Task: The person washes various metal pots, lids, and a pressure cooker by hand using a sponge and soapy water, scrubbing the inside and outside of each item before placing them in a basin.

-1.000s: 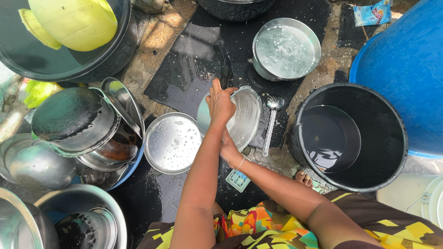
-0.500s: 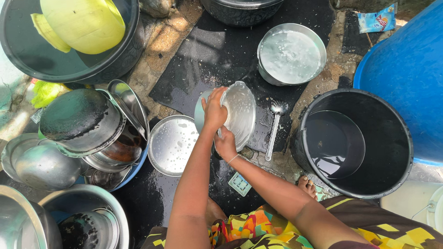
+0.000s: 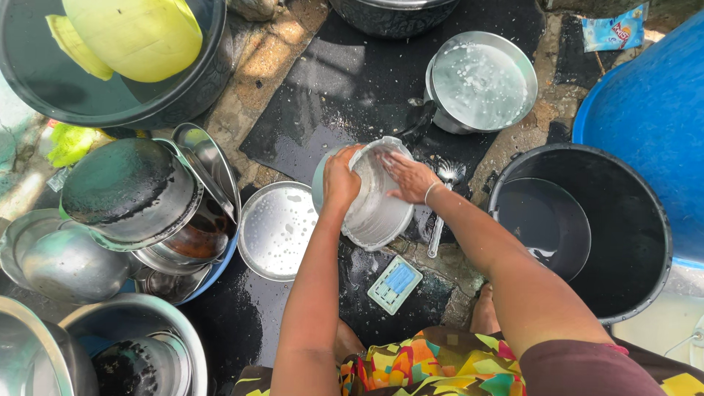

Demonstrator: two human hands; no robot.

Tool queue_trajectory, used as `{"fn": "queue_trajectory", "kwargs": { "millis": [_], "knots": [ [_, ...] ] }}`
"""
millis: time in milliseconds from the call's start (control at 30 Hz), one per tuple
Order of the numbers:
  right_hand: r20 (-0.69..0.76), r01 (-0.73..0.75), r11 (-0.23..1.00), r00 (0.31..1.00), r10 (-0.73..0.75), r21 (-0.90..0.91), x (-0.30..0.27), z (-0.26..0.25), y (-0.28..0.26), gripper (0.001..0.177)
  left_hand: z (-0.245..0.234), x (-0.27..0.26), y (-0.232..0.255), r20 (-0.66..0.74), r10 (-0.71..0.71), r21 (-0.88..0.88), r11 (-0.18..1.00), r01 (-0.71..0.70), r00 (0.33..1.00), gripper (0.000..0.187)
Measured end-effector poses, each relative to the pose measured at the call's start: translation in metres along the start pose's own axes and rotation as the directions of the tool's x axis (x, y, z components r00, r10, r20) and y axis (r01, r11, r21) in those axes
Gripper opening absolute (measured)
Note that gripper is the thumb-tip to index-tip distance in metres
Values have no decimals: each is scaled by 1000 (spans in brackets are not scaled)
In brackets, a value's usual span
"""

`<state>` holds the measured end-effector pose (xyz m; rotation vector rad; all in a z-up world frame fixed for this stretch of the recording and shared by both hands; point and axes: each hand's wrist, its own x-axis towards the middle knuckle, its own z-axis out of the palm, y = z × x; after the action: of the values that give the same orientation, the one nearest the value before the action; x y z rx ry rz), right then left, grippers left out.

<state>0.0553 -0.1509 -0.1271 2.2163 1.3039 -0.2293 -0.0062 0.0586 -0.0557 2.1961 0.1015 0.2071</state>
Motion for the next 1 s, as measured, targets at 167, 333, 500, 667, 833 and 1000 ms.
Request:
{"fn": "queue_trajectory", "kwargs": {
  "millis": [167,333,500,667,833,1000],
  "knots": [
    [355,-382,177,920,166,907,-34,-55,-140,79,-1,-3,4,-59,-16,6,1000,16,998,60],
    [201,-107,-229,873,444,968,-35,-88,-205,72,2,-2,13,-48,-12,48,999,14,999,59],
    [132,-123,682,990,39,721,-71,-56,-167,60,-26,0,16,20,-20,22,1000,19,1000,62],
    [77,302,940,953,-294,-160,-26,-42,23,83,-39,10,13,131,28,-58,998,-21,991,62],
    [-55,420,767,861,-506,-484,15,-61,65,86,-36,18,13,168,17,-17,1000,-14,986,58],
    [16,9,924,1000,-17,381,-46,-27,-36,80,-44,16,-5,122,-50,-83,995,61,991,63]
  ]
}}
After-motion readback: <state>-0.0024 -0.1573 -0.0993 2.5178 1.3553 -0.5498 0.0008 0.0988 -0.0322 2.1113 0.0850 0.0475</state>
